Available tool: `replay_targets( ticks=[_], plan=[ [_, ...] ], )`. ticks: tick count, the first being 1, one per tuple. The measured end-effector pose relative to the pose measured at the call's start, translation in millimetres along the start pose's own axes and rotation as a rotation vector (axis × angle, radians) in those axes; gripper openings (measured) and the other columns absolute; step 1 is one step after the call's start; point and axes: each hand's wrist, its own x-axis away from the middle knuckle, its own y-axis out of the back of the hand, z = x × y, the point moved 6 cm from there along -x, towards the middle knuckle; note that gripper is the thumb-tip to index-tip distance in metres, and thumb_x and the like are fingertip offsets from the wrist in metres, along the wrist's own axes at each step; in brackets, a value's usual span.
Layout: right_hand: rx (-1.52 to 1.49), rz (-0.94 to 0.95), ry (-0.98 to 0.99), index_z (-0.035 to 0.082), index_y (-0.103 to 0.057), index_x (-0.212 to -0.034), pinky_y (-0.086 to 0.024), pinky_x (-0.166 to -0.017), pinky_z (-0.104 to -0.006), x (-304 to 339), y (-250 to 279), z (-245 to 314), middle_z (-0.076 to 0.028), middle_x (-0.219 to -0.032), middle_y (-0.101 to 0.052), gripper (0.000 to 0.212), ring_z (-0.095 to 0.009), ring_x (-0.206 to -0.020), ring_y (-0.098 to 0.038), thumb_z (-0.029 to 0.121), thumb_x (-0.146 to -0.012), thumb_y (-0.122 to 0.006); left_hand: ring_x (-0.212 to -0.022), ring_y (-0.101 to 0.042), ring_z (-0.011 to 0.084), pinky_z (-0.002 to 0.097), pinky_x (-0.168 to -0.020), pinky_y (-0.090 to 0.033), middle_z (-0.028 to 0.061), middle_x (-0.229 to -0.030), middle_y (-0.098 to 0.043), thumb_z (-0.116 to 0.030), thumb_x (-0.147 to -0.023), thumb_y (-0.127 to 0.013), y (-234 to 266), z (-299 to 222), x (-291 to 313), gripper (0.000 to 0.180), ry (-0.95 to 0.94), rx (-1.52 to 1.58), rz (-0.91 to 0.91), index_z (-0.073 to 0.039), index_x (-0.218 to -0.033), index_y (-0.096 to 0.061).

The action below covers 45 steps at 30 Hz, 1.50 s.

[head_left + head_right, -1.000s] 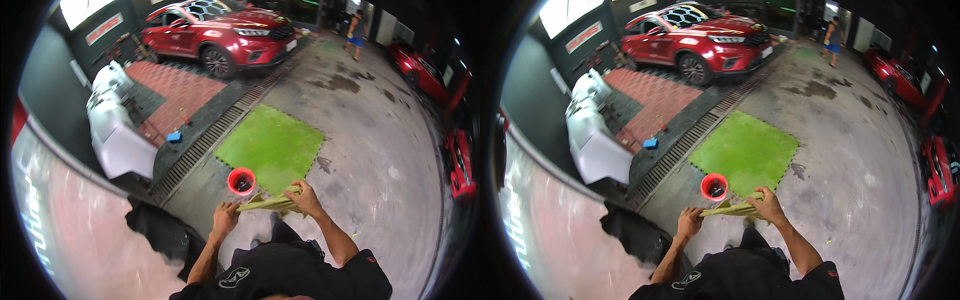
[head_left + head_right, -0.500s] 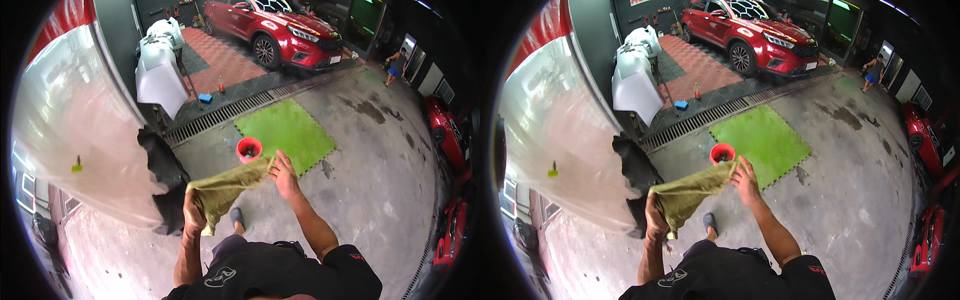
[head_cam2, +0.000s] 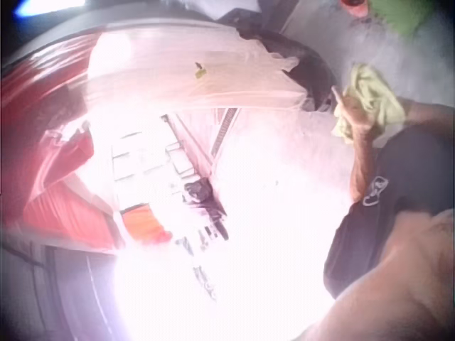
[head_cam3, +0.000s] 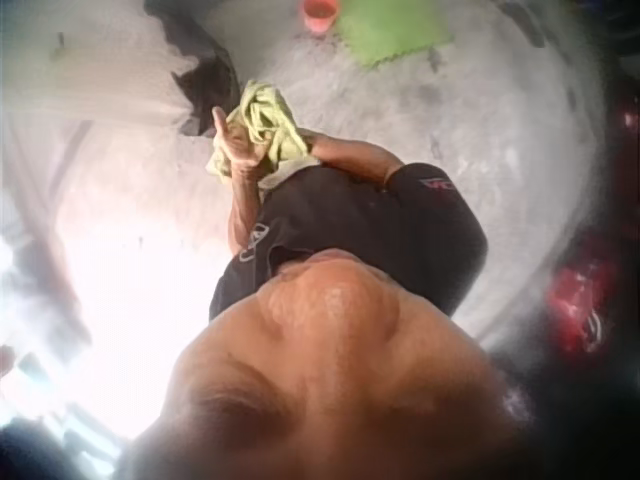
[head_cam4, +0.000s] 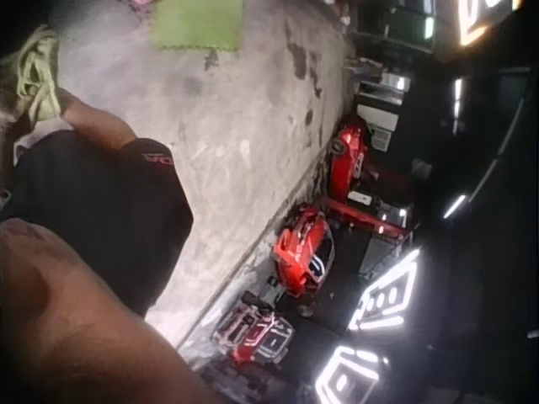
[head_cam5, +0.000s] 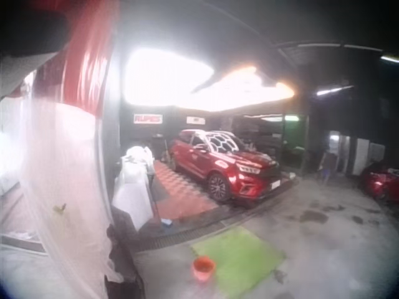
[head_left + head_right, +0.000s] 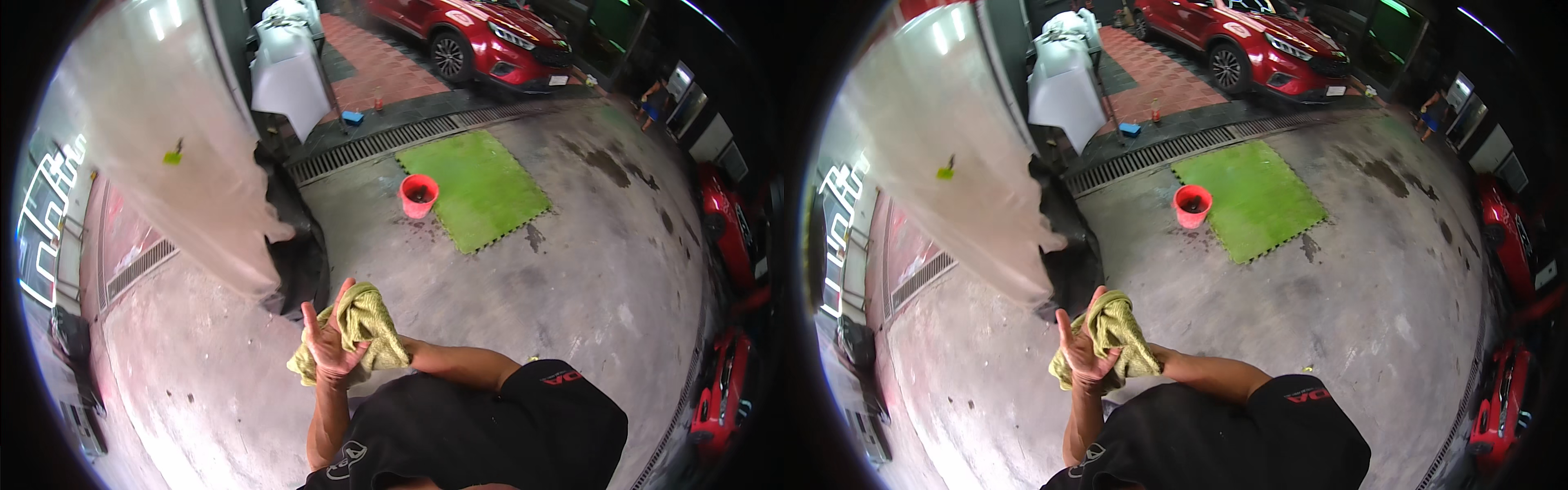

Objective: The person picks up a red plastic car part and uses a small tool to scrape its surface. They then walk to a bucket, wet a green cloth, and wipe the red part thoroughly with the cloth.

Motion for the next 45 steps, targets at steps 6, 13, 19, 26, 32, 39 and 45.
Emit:
replay_targets(
  ticks=[6, 13, 19, 26, 32, 39, 45],
  plan=[
    [-0.1, 0.168, -0.216, 0.012, -0.046, -0.144, -0.05, -0.1, -0.0503, -92.8, -73.5, -140.5, -0.015, -0.138, -0.056, 0.065, -0.032, -0.119, -0.059, 0.059, -0.099, -0.042, -0.132, -0.053, 0.029, 0.0441, -0.094, -0.058, 0.0117, -0.155, -0.042, -0.083, -0.09, -0.029, 4.2, -104.4, 161.6, 0.1, -0.266, -0.144, -0.037, -0.012, -0.16, -0.019],
    [-0.112, 0.352, -0.483, 0.009, -0.048, -0.142, -0.052, -0.101, -0.0534, -206.1, -178.8, -308.6, -0.017, -0.135, -0.058, 0.07, -0.036, -0.118, -0.061, 0.062, -0.098, -0.039, -0.143, -0.039, 0.0317, 0.0561, -0.116, -0.03, 0.0125, -0.16, -0.035, -0.073, -0.098, -0.026, 1.0, -208.0, 381.5, 0.088, -0.671, -0.518, -0.316, -0.01, -0.159, -0.025],
    [0.223, 0.658, -0.474, 0.008, -0.049, -0.139, -0.05, -0.101, -0.0483, -318.7, -228.4, -379.2, -0.013, -0.132, -0.058, 0.062, -0.03, -0.119, -0.058, 0.054, -0.098, -0.051, -0.124, -0.059, 0.0327, 0.0487, -0.105, -0.043, 0.0184, -0.135, -0.061, -0.065, -0.101, -0.033, 9.5, -290.9, 539.6, 0.075, -1.081, -0.72, -0.597, -0.004, -0.141, -0.051],
    [0.779, 0.882, -0.073, 0.004, -0.052, -0.135, -0.044, -0.104, -0.0452, -429.3, -299.8, -452.1, -0.012, -0.127, -0.059, 0.056, -0.027, -0.12, -0.056, 0.038, -0.093, -0.067, -0.152, -0.019, 0.0275, 0.0397, -0.124, -0.011, 0.0156, -0.165, -0.021, -0.085, -0.09, -0.019, -24.8, -481.4, 531.2, 0.105, -1.404, -0.56, -0.571, -0.008, -0.161, -0.014],
    [1.242, 1.104, 0.323, 0.005, -0.053, -0.14, -0.031, -0.115, -0.0483, -510.0, -375.8, -477.2, -0.019, -0.141, -0.054, 0.074, -0.038, -0.137, -0.044, 0.048, -0.082, -0.07, -0.148, -0.029, 0.0333, 0.0511, -0.117, -0.03, 0.0156, -0.165, -0.018, -0.09, -0.083, -0.033, 8.3, -666.9, 519.0, 0.11, -1.486, -0.43, -0.924, -0.017, -0.162, -0.012],
    [1.616, 1.366, 0.817, 0.011, -0.067, -0.122, -0.029, -0.111, -0.0562, -646.2, -475.2, -431.8, -0.016, -0.129, -0.061, 0.059, -0.036, -0.126, -0.052, 0.051, -0.078, -0.071, -0.137, -0.044, 0.0368, 0.0482, -0.107, -0.041, 0.0231, -0.149, -0.045, -0.071, -0.093, -0.045, 101.7, -913.1, 460.5, 0.088, -1.149, -0.48, -1.29, -0.007, -0.153, -0.033],
    [1.781, 1.27, 0.71, 0.008, -0.071, -0.103, -0.039, -0.099, -0.0521, -844.7, -482.3, -412.0, -0.016, -0.1, -0.068, 0.034, -0.039, -0.098, -0.061, 0.036, -0.086, -0.062, -0.131, -0.05, 0.0366, 0.0465, -0.105, -0.043, 0.0252, -0.142, -0.051, -0.063, -0.093, -0.051, 177.8, -1025.4, 358.8, 0.081, -0.356, -1.521, -1.338, -0.005, -0.149, -0.039]
  ],
)
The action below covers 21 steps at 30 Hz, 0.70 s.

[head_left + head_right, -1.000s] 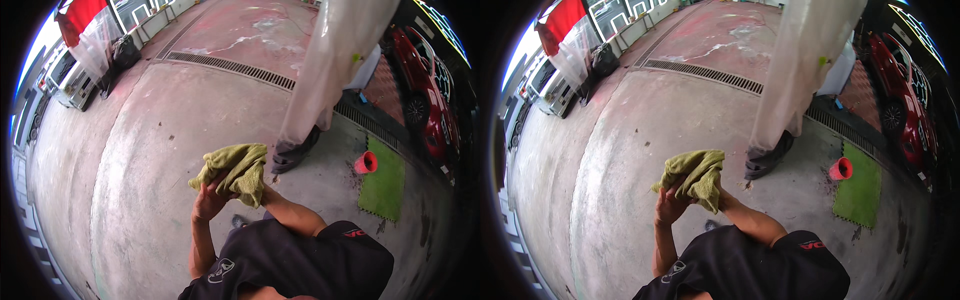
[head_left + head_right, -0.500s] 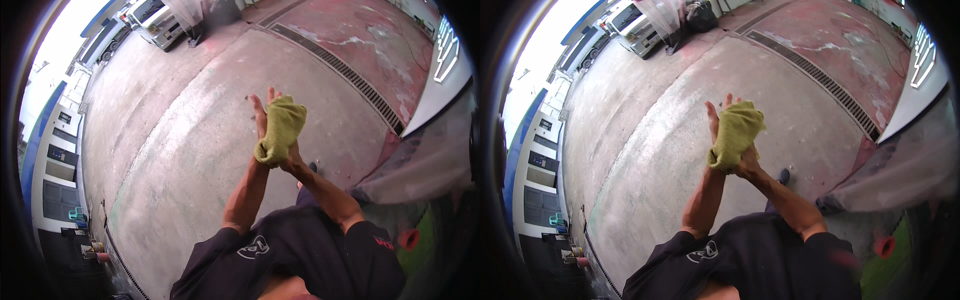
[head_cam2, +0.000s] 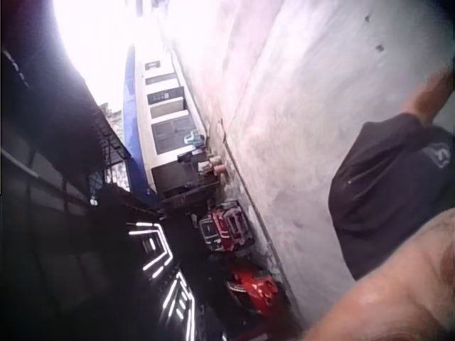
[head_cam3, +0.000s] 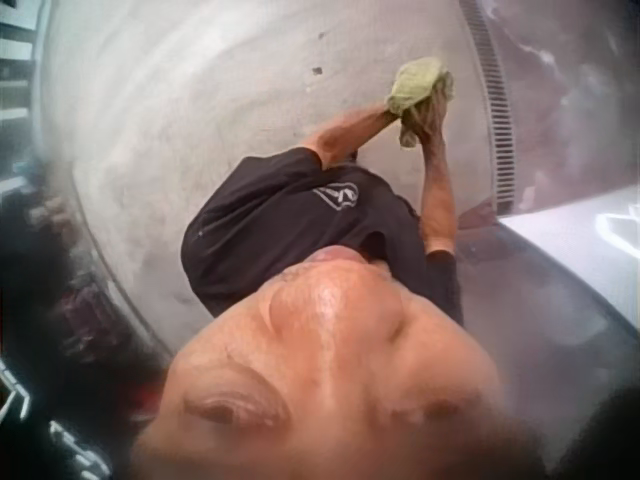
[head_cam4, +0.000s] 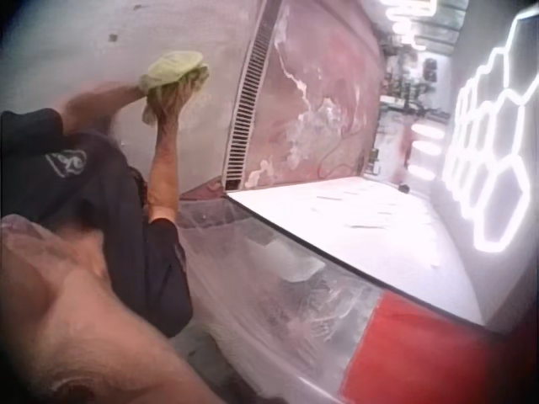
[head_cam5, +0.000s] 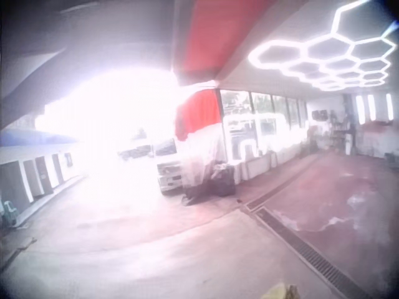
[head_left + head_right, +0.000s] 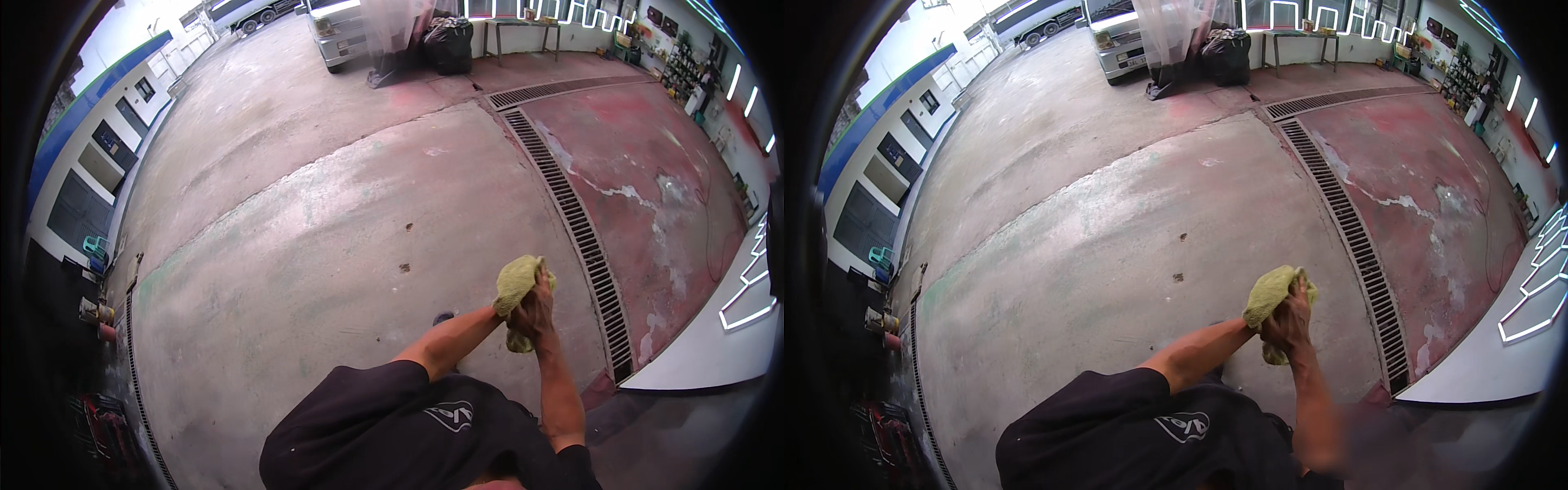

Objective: The person picks up a red plastic car part and uses a small tool to scrape its surface. They then walk to a bucket, wet a green cloth, and wipe the red part thoroughly with the cloth.

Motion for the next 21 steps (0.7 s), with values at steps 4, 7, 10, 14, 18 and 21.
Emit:
replay_targets(
  ticks=[4, 7, 10, 14, 18, 21],
  plan=[
    [-0.257, 0.252, -0.106, 0.006, -0.068, -0.107, -0.04, -0.1, -0.051, -38.1, -6.8, -76.5, -0.019, -0.102, -0.067, 0.037, -0.044, -0.101, -0.059, 0.038, -0.094, -0.053, -0.128, -0.054, 0.0365, 0.0454, -0.104, -0.045, 0.0265, -0.137, -0.055, -0.058, -0.094, -0.056, -3.0, 38.3, -92.9, 0.077, 0.032, -0.257, 0.187, -0.003, -0.146, -0.043],
    [-0.541, 0.321, -0.054, 0.006, -0.065, -0.113, -0.04, -0.101, -0.05, -92.9, -19.5, -110.1, -0.021, -0.111, -0.066, 0.037, -0.041, -0.107, -0.06, 0.034, -0.097, -0.048, -0.125, -0.057, 0.0365, 0.0445, -0.103, -0.046, 0.0275, -0.134, -0.058, -0.054, -0.094, -0.059, 31.5, 54.6, -158.9, 0.074, -0.002, -0.181, 0.158, -0.002, -0.144, -0.046],
    [-0.746, 0.293, -0.189, 0.005, -0.058, -0.129, -0.038, -0.109, -0.0459, -144.2, -4.2, -170.0, -0.02, -0.134, -0.058, 0.041, -0.035, -0.127, -0.052, 0.031, -0.1, -0.045, -0.115, -0.062, 0.0386, 0.0426, -0.099, -0.049, 0.0269, -0.125, -0.063, -0.043, -0.09, -0.068, 83.3, 42.1, -216.7, 0.067, -0.096, -0.148, 0.152, 0.001, -0.137, -0.053],
    [-0.768, 0.209, -0.342, 0.004, -0.05, -0.141, -0.035, -0.114, -0.0426, -163.3, 43.2, -310.3, -0.016, -0.144, -0.051, 0.05, -0.031, -0.136, -0.045, 0.031, -0.099, -0.051, -0.117, -0.062, 0.03, 0.0409, -0.1, -0.049, 0.0213, -0.129, -0.063, -0.044, -0.09, -0.07, 139.0, 13.3, -281.8, 0.068, -0.025, 0.012, 0.252, -0.001, -0.139, -0.052],
    [-0.813, -0.148, -0.497, 0.001, -0.042, -0.147, -0.039, -0.112, -0.0405, -223.8, 172.6, -374.9, -0.015, -0.146, -0.049, 0.062, -0.024, -0.133, -0.047, 0.041, -0.099, -0.048, -0.118, -0.062, 0.0286, 0.0419, -0.101, -0.049, 0.0168, -0.13, -0.064, -0.044, -0.087, -0.07, 212.1, -8.6, -357.8, 0.066, -0.09, 0.017, 0.245, -0.005, -0.138, -0.054],
    [-1.212, -0.495, -0.419, -0.002, -0.048, -0.137, -0.046, -0.104, -0.0391, -211.4, 220.0, -474.3, -0.015, -0.132, -0.057, 0.055, -0.023, -0.12, -0.057, 0.037, -0.1, -0.042, -0.119, -0.061, 0.0276, 0.0426, -0.102, -0.048, 0.0135, -0.13, -0.064, -0.044, -0.084, -0.071, 241.5, -28.0, -436.3, 0.066, -0.251, -0.136, 0.216, -0.007, -0.137, -0.056]
  ],
)
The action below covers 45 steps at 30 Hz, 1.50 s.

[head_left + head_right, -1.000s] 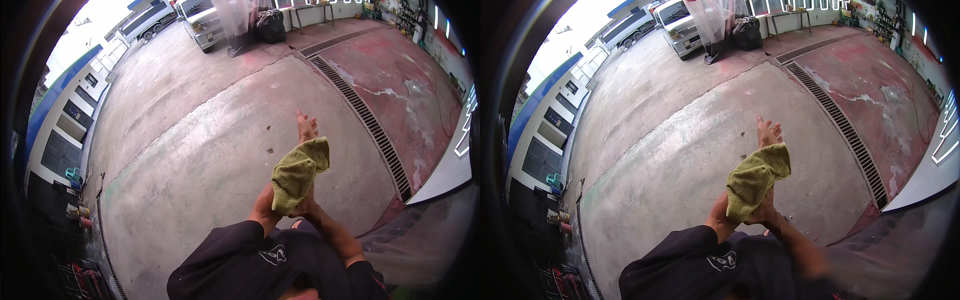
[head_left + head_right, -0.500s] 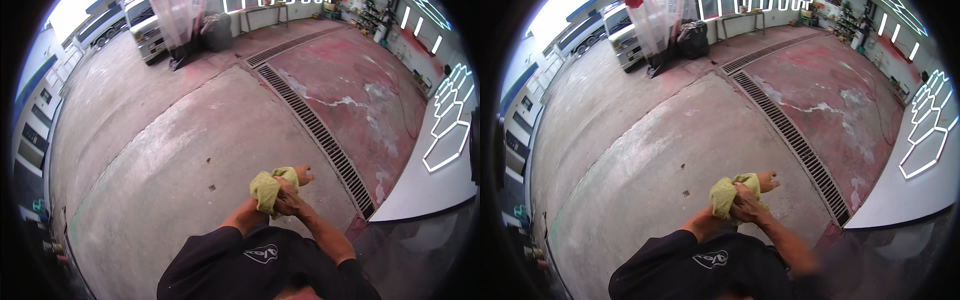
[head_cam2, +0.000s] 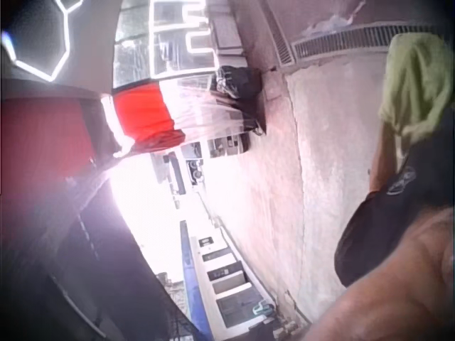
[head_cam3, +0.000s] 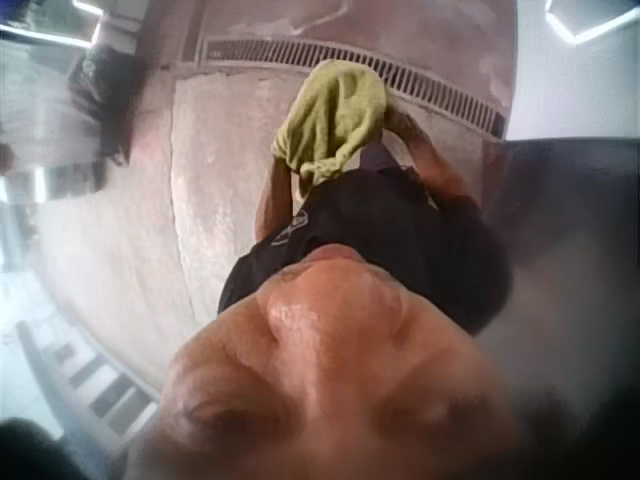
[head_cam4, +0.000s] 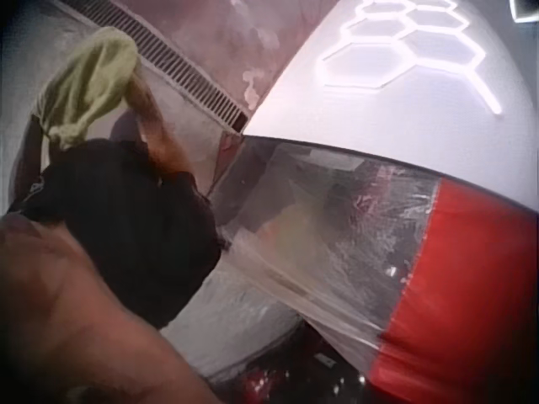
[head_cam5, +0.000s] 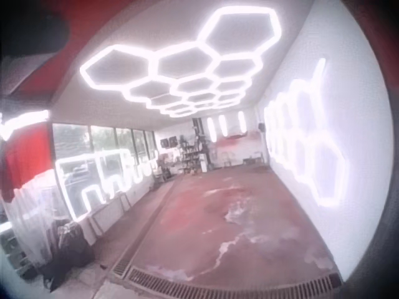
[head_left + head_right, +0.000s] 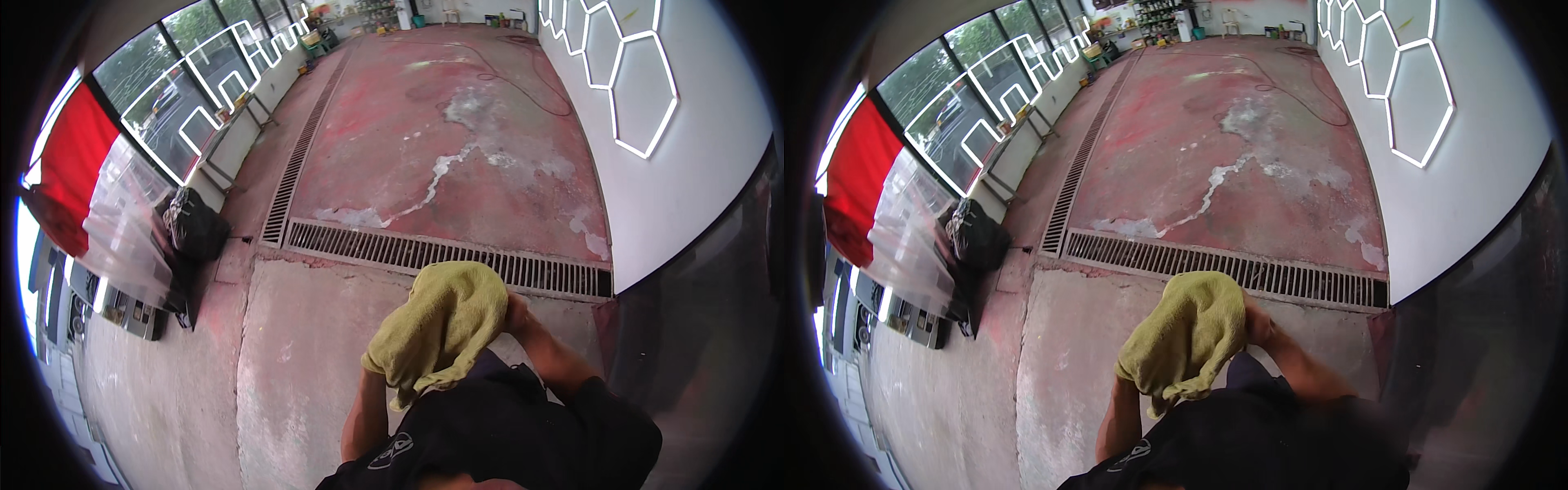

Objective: The person picks up a red plastic car part and uses a small tool to scrape its surface. They then walk to a bucket, wet a green cloth, and wipe the red part thoroughly with the cloth.

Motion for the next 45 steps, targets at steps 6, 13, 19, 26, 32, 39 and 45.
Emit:
replay_targets(
  ticks=[6, 13, 19, 26, 32, 39, 45],
  plan=[
    [-0.242, -0.579, -0.029, 0.002, -0.064, -0.1, -0.056, -0.079, -0.0329, -120.8, 181.4, 31.5, -0.007, -0.09, -0.068, 0.025, -0.017, -0.082, -0.067, 0.024, -0.098, -0.053, -0.12, -0.061, 0.0256, 0.0442, -0.103, -0.047, 0.0069, -0.131, -0.064, -0.044, -0.079, -0.071, 85.9, -15.4, -152.1, 0.064, -0.501, -0.768, -0.428, -0.013, -0.134, -0.059],
    [0.452, -0.7, -0.115, 0.006, -0.066, -0.12, -0.048, -0.081, -0.0229, -298.0, 348.6, 71.3, 0.0, -0.099, -0.066, 0.034, -0.007, -0.09, -0.06, 0.032, -0.099, -0.065, -0.106, -0.067, 0.0273, 0.0403, -0.09, -0.054, 0.0079, -0.119, -0.069, -0.028, -0.062, -0.078, 161.8, -62.8, -351.6, 0.064, -0.322, -0.648, -0.262, -0.013, -0.123, -0.065],
    [0.6, -0.562, -0.164, 0.008, -0.041, -0.151, -0.041, -0.104, -0.0316, -461.1, 439.0, 61.4, -0.01, -0.141, -0.053, 0.072, -0.019, -0.124, -0.051, 0.058, -0.099, -0.053, -0.104, -0.067, 0.0259, 0.0394, -0.088, -0.054, 0.0087, -0.118, -0.069, -0.029, -0.068, -0.077, 193.7, -34.4, -564.7, 0.06, -0.156, 0.166, -0.16, -0.01, -0.124, -0.064],
    [-0.305, -0.216, -0.462, 0.005, -0.041, -0.149, -0.047, -0.106, -0.0361, -654.8, 487.9, 9.0, -0.012, -0.145, -0.051, 0.079, -0.021, -0.13, -0.053, 0.066, -0.099, -0.044, -0.102, -0.068, 0.0243, 0.0383, -0.085, -0.055, 0.0095, -0.117, -0.07, -0.029, -0.075, -0.075, 219.8, 19.8, -814.8, 0.056, -0.091, 0.675, -0.094, -0.008, -0.125, -0.063],
    [0.042, -0.312, -0.55, 0.003, -0.052, -0.138, -0.053, -0.094, -0.0325, -813.6, 613.4, 54.5, -0.01, -0.126, -0.062, 0.067, -0.016, -0.113, -0.062, 0.058, -0.101, -0.05, -0.1, -0.069, 0.023, 0.0373, -0.084, -0.055, 0.0103, -0.117, -0.07, -0.03, -0.081, -0.074, 286.9, 23.4, -1037.8, 0.052, -0.029, 0.926, 0.094, -0.005, -0.126, -0.063],
    [0.02, -0.567, -0.403, 0.004, -0.061, -0.126, -0.054, -0.081, -0.0306, -954.2, 800.9, 139.2, -0.005, -0.109, -0.067, 0.062, -0.012, -0.096, -0.064, 0.06, -0.1, -0.05, -0.098, -0.069, 0.0214, 0.0363, -0.081, -0.055, 0.0112, -0.116, -0.07, -0.03, -0.088, -0.073, 379.1, 48.8, -1273.6, 0.049, 0.019, 0.934, 0.051, -0.002, -0.126, -0.062],
    [0.031, -0.566, -0.283, 0.004, -0.063, -0.118, -0.052, -0.074, -0.0296, -1108.4, 965.7, 211.6, -0.003, -0.101, -0.066, 0.054, -0.01, -0.086, -0.062, 0.054, -0.101, -0.053, -0.098, -0.066, 0.0223, 0.035, -0.083, -0.052, 0.0139, -0.121, -0.065, -0.034, -0.101, -0.059, 418.9, 101.3, -1442.0, 0.05, 0.421, 0.602, -0.127, -0.001, -0.138, -0.053]
  ],
)
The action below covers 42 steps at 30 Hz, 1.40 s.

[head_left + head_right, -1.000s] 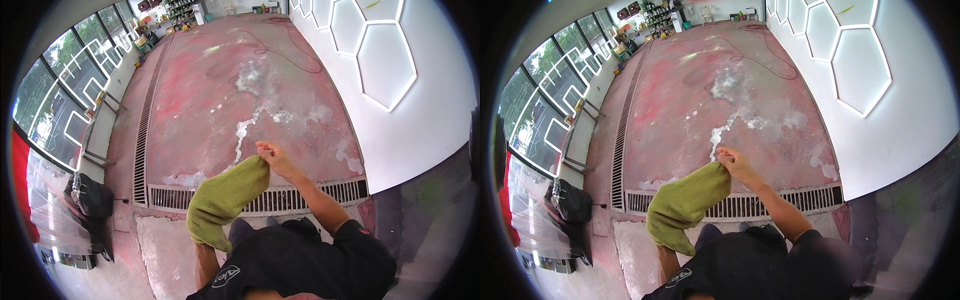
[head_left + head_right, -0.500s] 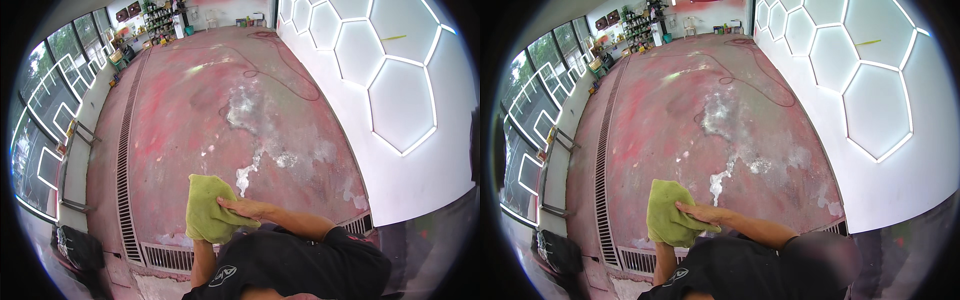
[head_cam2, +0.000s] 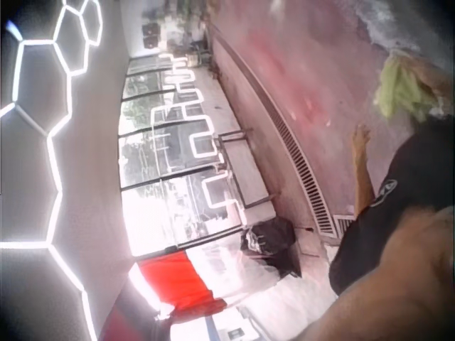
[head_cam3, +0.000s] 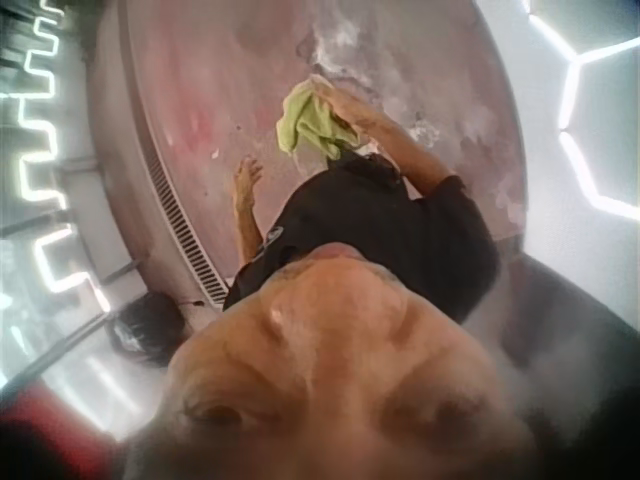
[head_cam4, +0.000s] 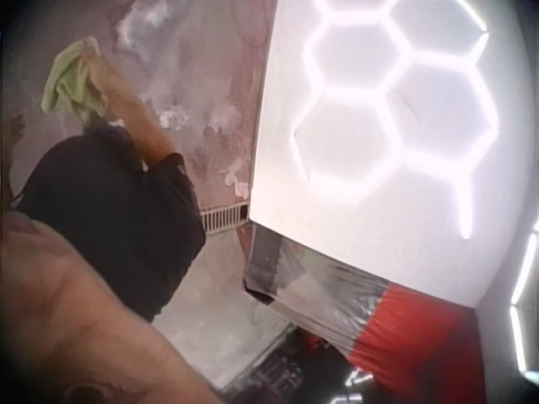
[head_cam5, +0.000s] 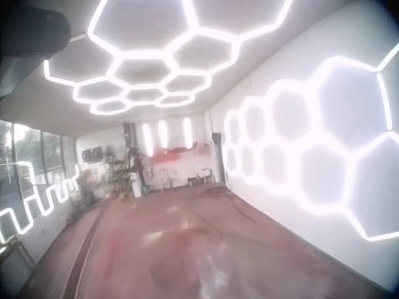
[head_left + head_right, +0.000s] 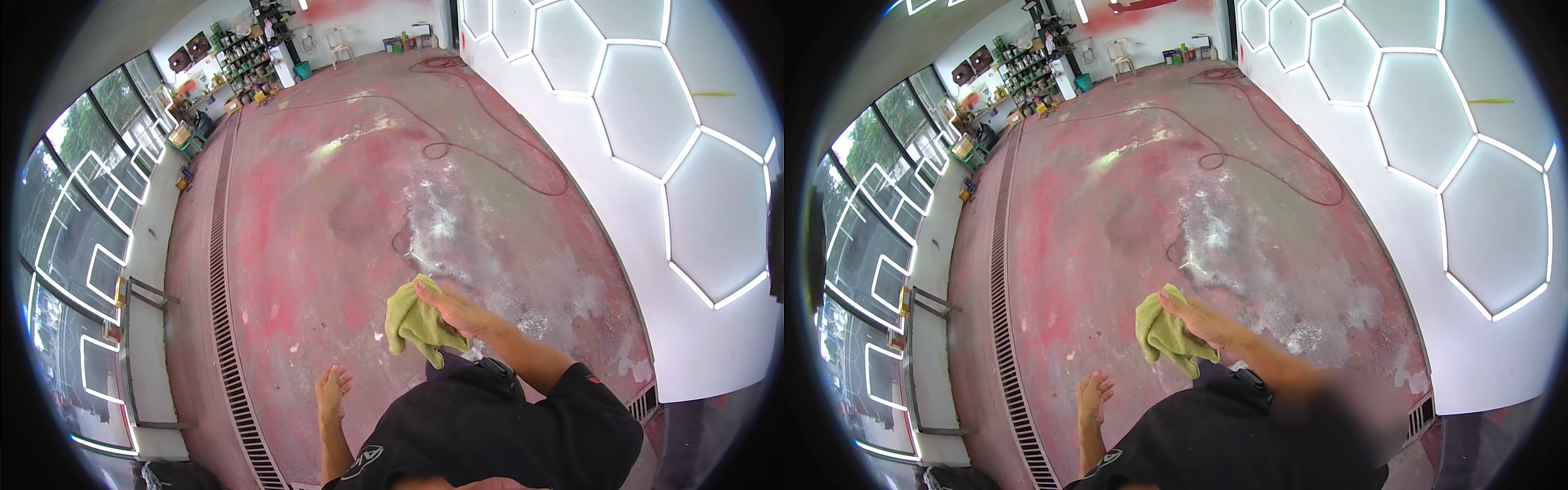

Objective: The person picks up a red plastic car part and uses a small tool to scrape its surface. They then walk to a bucket, wet a green cloth, and wipe the red part thoroughly with the cloth.

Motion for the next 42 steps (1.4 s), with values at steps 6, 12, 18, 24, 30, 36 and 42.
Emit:
replay_targets(
  ticks=[6, 12, 18, 24, 30, 36, 42],
  plan=[
    [0.293, -0.027, 0.024, 0.003, -0.064, -0.116, -0.052, -0.073, -0.0293, -192.7, 27.3, 88.2, -0.002, -0.098, -0.067, 0.035, -0.011, -0.085, -0.063, 0.034, -0.101, -0.062, -0.108, -0.06, 0.023, 0.0368, -0.089, -0.049, 0.0167, -0.132, -0.058, -0.041, -0.099, -0.062, -28.1, -89.4, -136.8, 0.064, -0.04, 0.216, 0.029, -0.004, -0.148, -0.043],
    [0.205, 0.111, -0.154, 0.002, -0.064, -0.118, -0.053, -0.081, -0.03, -390.9, 43.3, 121.6, -0.005, -0.105, -0.07, 0.035, -0.012, -0.093, -0.066, 0.032, -0.102, -0.06, -0.137, -0.043, 0.0315, 0.0438, -0.108, -0.042, 0.0203, -0.153, -0.038, -0.057, -0.095, -0.06, -84.3, -217.2, -334.1, 0.09, -0.216, 0.206, 0.233, -0.008, -0.16, -0.02],
    [0.104, 0.17, -0.212, 0.003, -0.062, -0.123, -0.054, -0.084, -0.0306, -578.4, 36.6, 218.4, -0.004, -0.109, -0.069, 0.04, -0.013, -0.097, -0.066, 0.037, -0.101, -0.061, -0.141, -0.042, 0.0284, 0.0453, -0.113, -0.04, 0.0167, -0.157, -0.036, -0.082, -0.08, -0.052, -134.1, -341.5, -529.4, 0.114, -0.138, 0.485, 0.724, -0.007, -0.159, -0.018],
    [-0.04, 0.039, -0.137, 0.002, -0.062, -0.127, -0.055, -0.085, -0.031, -741.8, 99.1, 336.7, -0.005, -0.111, -0.069, 0.043, -0.014, -0.099, -0.066, 0.035, -0.1, -0.063, -0.108, -0.067, 0.0241, 0.0378, -0.09, -0.057, 0.0139, -0.124, -0.065, -0.042, -0.096, -0.066, -176.2, -481.8, -683.8, 0.06, -0.06, 0.411, 0.642, 0.0, -0.136, -0.052],
    [-0.091, -0.151, 0.009, 0.005, -0.063, -0.126, -0.054, -0.086, -0.0321, -944.0, 225.6, 396.1, -0.005, -0.114, -0.069, 0.046, -0.015, -0.101, -0.066, 0.042, -0.099, -0.064, -0.091, -0.07, 0.0201, 0.0337, -0.077, -0.06, 0.0134, -0.108, -0.069, -0.022, -0.102, -0.059, -256.3, -646.1, -860.1, 0.031, -0.116, 0.455, 0.454, 0.002, -0.121, -0.059],
    [-0.016, -0.33, 0.105, 0.01, -0.048, -0.144, -0.044, -0.102, -0.0492, -1137.7, 307.7, 491.1, -0.007, -0.14, -0.055, 0.072, -0.025, -0.129, -0.051, 0.063, -0.096, -0.054, -0.087, -0.069, 0.0193, 0.0335, -0.076, -0.059, 0.0107, -0.104, -0.068, -0.027, -0.104, -0.055, -281.9, -774.1, -1059.2, 0.032, -0.367, 0.451, 0.22, 0.0, -0.121, -0.058],
    [-0.352, -0.014, 0.032, 0.013, -0.054, -0.137, -0.05, -0.098, -0.0464, -1310.3, 307.7, 576.9, -0.007, -0.133, -0.061, 0.068, -0.026, -0.119, -0.059, 0.068, -0.098, -0.042, -0.123, -0.055, 0.028, 0.0423, -0.097, -0.053, 0.0183, -0.139, -0.05, -0.052, -0.105, -0.041, -340.6, -841.3, -1220.9, 0.07, -0.171, 0.204, 0.566, 0.0, -0.151, -0.032]
  ],
)
